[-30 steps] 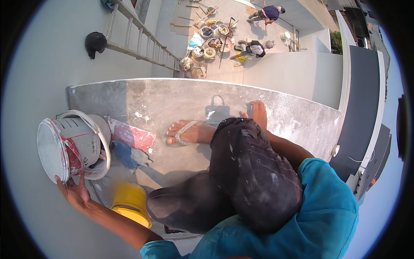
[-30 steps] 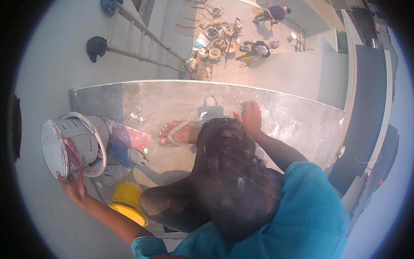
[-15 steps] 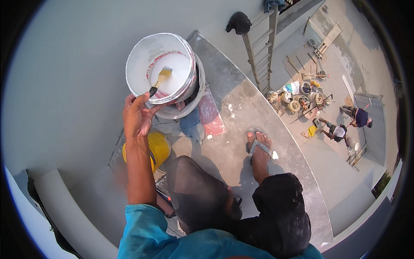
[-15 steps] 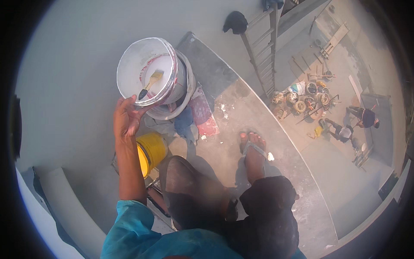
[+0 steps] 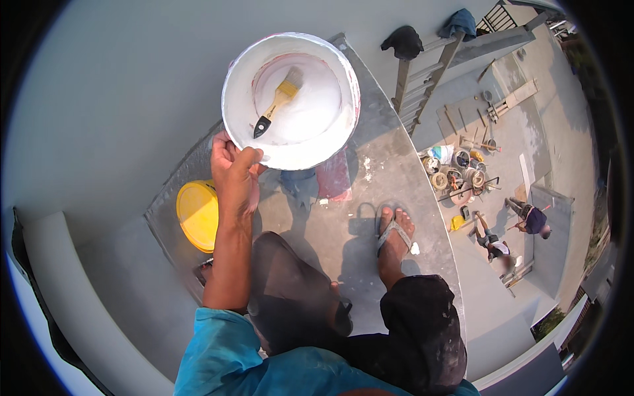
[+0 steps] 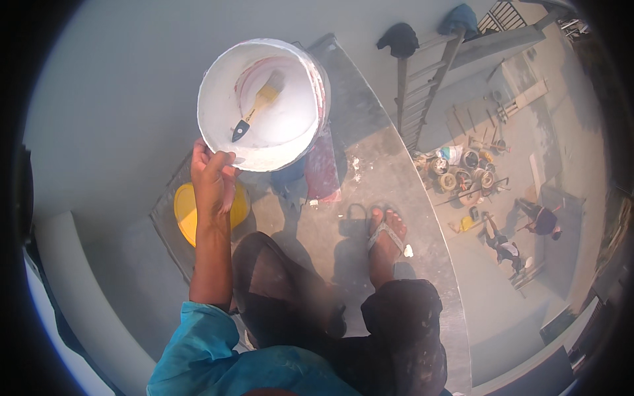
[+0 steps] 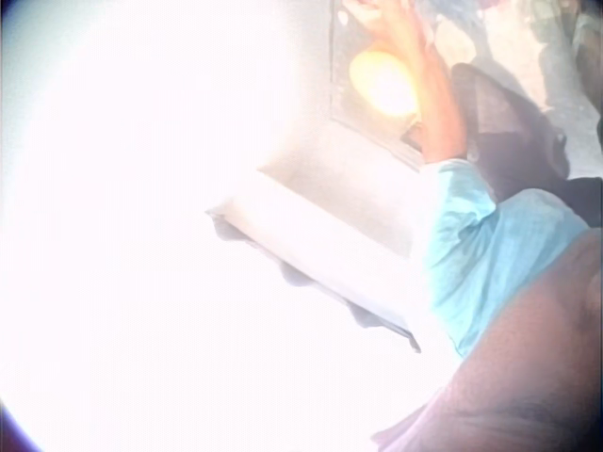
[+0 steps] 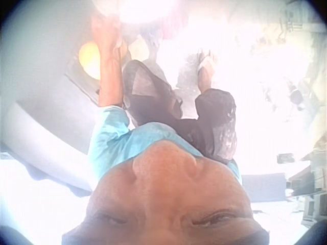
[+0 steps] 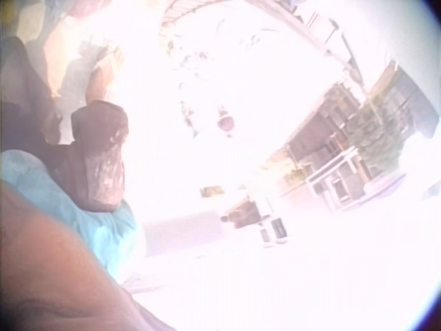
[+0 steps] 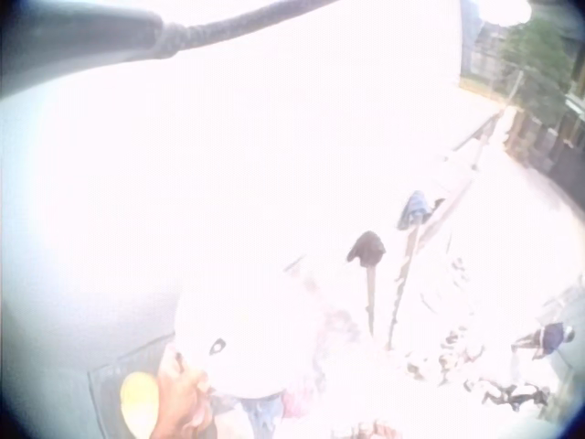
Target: The person cleans a rooftop terrace by wiping surfaces with a cloth, handling paint buckets and a brush, and sweeping the floor with a broom. The person moves between areas, picks up and sets down tools, and performs repeated wiping and sweeping motions.
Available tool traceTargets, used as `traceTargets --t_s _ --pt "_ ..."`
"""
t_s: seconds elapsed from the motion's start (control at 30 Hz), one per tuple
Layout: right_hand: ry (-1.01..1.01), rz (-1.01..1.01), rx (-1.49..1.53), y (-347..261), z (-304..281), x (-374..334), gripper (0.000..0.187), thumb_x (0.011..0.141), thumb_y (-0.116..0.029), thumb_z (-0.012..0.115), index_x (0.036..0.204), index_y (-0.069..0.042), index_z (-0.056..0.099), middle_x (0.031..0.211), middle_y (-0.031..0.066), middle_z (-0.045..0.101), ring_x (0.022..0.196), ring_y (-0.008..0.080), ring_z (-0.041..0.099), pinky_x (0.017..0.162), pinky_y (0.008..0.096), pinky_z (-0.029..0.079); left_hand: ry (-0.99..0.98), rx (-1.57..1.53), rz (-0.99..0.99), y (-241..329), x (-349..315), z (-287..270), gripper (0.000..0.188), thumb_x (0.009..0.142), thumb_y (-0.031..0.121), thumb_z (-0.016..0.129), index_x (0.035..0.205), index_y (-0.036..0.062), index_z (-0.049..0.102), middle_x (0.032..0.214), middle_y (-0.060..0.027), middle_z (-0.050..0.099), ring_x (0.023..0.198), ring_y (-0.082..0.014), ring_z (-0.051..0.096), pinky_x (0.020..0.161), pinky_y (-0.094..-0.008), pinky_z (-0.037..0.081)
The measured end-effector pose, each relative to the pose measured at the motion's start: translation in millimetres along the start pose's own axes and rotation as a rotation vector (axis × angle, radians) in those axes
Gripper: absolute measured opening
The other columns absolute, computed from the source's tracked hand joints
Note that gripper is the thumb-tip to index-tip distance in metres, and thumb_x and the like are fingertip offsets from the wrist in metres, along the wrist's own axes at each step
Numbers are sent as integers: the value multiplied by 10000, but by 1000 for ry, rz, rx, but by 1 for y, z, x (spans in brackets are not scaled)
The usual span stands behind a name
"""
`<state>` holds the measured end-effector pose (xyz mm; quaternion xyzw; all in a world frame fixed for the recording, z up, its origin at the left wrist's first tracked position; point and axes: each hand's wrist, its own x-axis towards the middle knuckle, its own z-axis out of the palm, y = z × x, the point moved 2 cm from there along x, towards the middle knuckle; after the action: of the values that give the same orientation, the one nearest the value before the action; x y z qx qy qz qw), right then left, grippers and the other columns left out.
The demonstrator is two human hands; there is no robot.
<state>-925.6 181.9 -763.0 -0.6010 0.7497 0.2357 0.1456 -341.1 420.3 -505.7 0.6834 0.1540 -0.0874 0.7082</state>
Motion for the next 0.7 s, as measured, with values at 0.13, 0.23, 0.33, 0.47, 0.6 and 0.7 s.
traceTargets --t_s 0.13,0.23,0.33,0.47,0.6,0.7 --pt "17 -19 0 2 -2 6 543 922 -348 699 1292 9 524 1217 191 583 1079 313 588 905 385 489 40 10 -10 4 -1 -5 526 781 -71 525 1296 -47 422 1237 -176 562 1122 -251 609 952 -388 519" --pt "45 -29 2 6 -9 11 496 937 -322 691 1270 16 545 1196 179 602 1055 295 602 891 368 496 49 -6 6 1 -3 -16 563 777 -63 513 1332 -62 421 1238 -177 579 1116 -235 608 973 -354 491" --pt "125 -75 32 1 -22 21 451 951 -295 682 1248 24 565 1175 167 620 1031 278 616 878 350 503 23 -21 55 16 -18 -30 621 773 -54 497 1388 -78 409 1244 -181 596 1109 -232 610 974 -349 483" --pt "525 -365 312 -39 -93 47 392 970 -260 671 1218 34 592 1147 150 644 1000 255 634 860 327 512 -41 -31 36 52 -53 -34 628 706 -34 515 1328 -41 434 1201 -155 614 1058 -199 626 950 -320 496" --pt "377 -634 955 -207 -256 -34 272 1026 -246 618 1140 0 600 1058 124 615 891 204 608 876 325 501 -81 -20 -70 65 -94 -28 607 654 -40 551 1253 -12 462 1154 -122 620 1033 -172 631 959 -306 498" --pt "396 -1448 965 -270 -351 -123 197 1002 -193 641 1112 -31 615 981 91 627 831 157 607 773 315 512 -193 -34 -155 40 -113 -33 591 650 -57 570 1224 -9 440 1338 -179 539 1182 -193 573 1047 -332 451"
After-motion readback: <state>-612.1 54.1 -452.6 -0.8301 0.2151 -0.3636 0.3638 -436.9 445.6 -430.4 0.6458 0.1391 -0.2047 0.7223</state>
